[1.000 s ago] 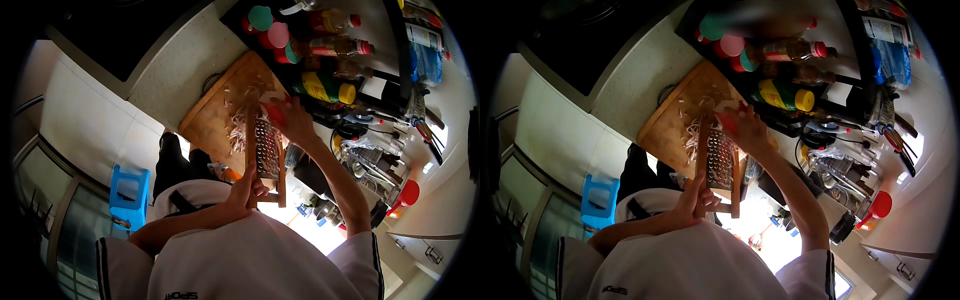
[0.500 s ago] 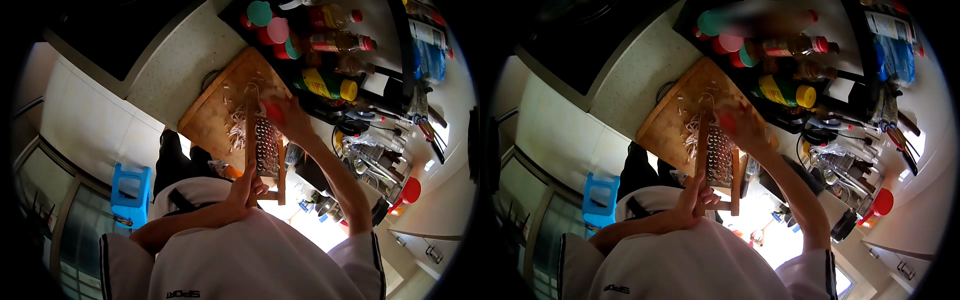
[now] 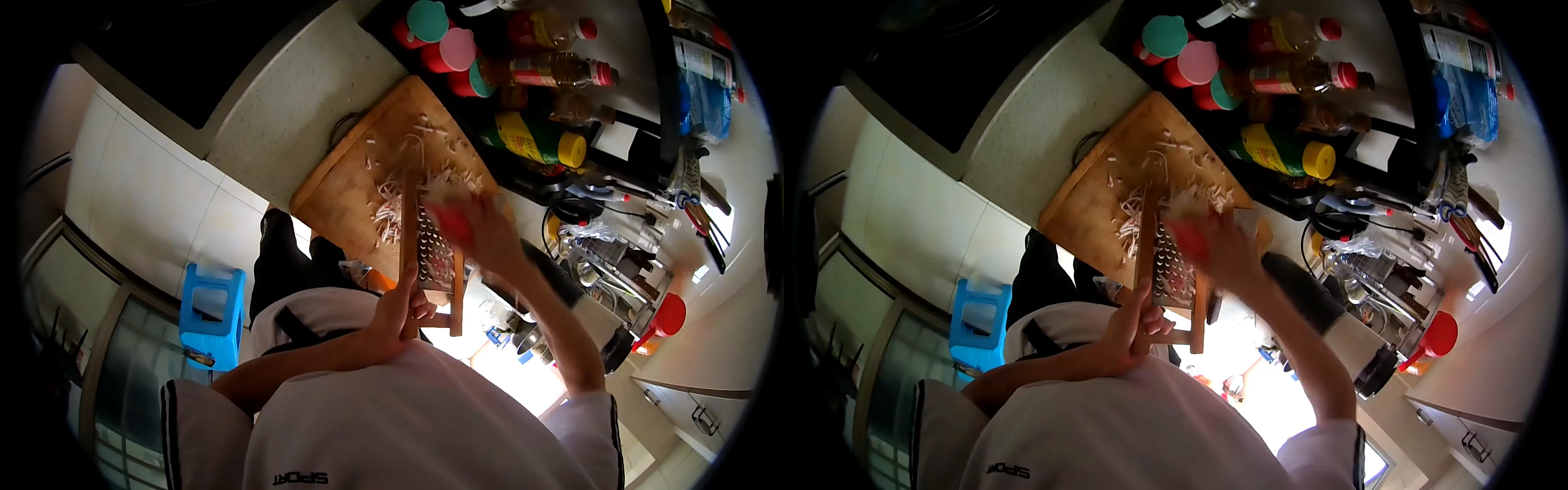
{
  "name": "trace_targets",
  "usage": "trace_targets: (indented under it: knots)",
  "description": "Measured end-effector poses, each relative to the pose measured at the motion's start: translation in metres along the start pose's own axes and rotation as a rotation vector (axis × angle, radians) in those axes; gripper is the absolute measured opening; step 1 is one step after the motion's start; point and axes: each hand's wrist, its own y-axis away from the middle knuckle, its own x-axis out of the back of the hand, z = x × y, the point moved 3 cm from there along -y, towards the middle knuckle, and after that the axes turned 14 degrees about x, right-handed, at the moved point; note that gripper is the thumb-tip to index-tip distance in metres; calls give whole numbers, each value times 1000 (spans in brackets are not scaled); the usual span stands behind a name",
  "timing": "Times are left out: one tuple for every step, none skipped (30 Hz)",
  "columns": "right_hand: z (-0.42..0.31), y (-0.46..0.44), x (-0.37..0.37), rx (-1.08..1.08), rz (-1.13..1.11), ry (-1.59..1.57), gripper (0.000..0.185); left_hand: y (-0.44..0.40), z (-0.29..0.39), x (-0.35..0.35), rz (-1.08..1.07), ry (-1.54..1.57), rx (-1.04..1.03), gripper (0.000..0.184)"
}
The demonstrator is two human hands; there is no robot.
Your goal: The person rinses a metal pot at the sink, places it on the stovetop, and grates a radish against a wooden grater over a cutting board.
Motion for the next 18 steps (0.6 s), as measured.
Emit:
trace_targets:
  knots:
    - [18,-28,-4,-64,2,-45,51,-2,-1,-2,-46,7,-9,41]
    - [30,-48,-6,-5,15,-3,50,-1,-1,-3,-34,7,-8,40]
    - [32,-56,-6,47,31,39,50,3,0,-5,-22,0,-2,40]
    - [33,-55,-3,38,24,101,51,3,4,-8,-22,-9,-8,40]
    - [30,-53,0,31,10,164,52,2,3,-8,-26,-21,-19,39]
    - [25,-49,3,22,-10,224,53,1,1,-6,-28,-28,-26,38]
    - [21,-43,8,59,13,284,54,0,2,-5,-33,-35,-38,38]
    - [17,-33,15,93,29,344,54,-1,1,-3,-26,-19,-37,39]
    - [14,-18,22,122,38,403,55,4,2,-4,-19,-2,-26,40]
    - [12,-6,31,102,32,353,53,6,2,-6,-13,13,-17,42]
    - [9,5,41,81,27,302,52,6,2,-7,-20,9,-22,42]
    - [4,14,51,63,23,248,51,5,1,-7,-25,6,-28,43]
    - [-3,22,59,37,-50,157,52,5,2,-7,-30,5,-39,44]
    - [-10,30,67,10,-125,64,53,5,2,-8,-26,-4,-44,45]
    - [-15,38,68,-18,-200,-29,55,5,2,-8,-21,-14,-48,46]
    - [-20,44,66,49,-226,-72,54,4,2,-8,-17,-24,-50,47]
    - [-24,51,64,112,-252,-114,54,3,2,-7,8,-23,-46,44]
    - [-27,55,62,174,-279,-158,53,1,2,-4,33,-23,-41,41]
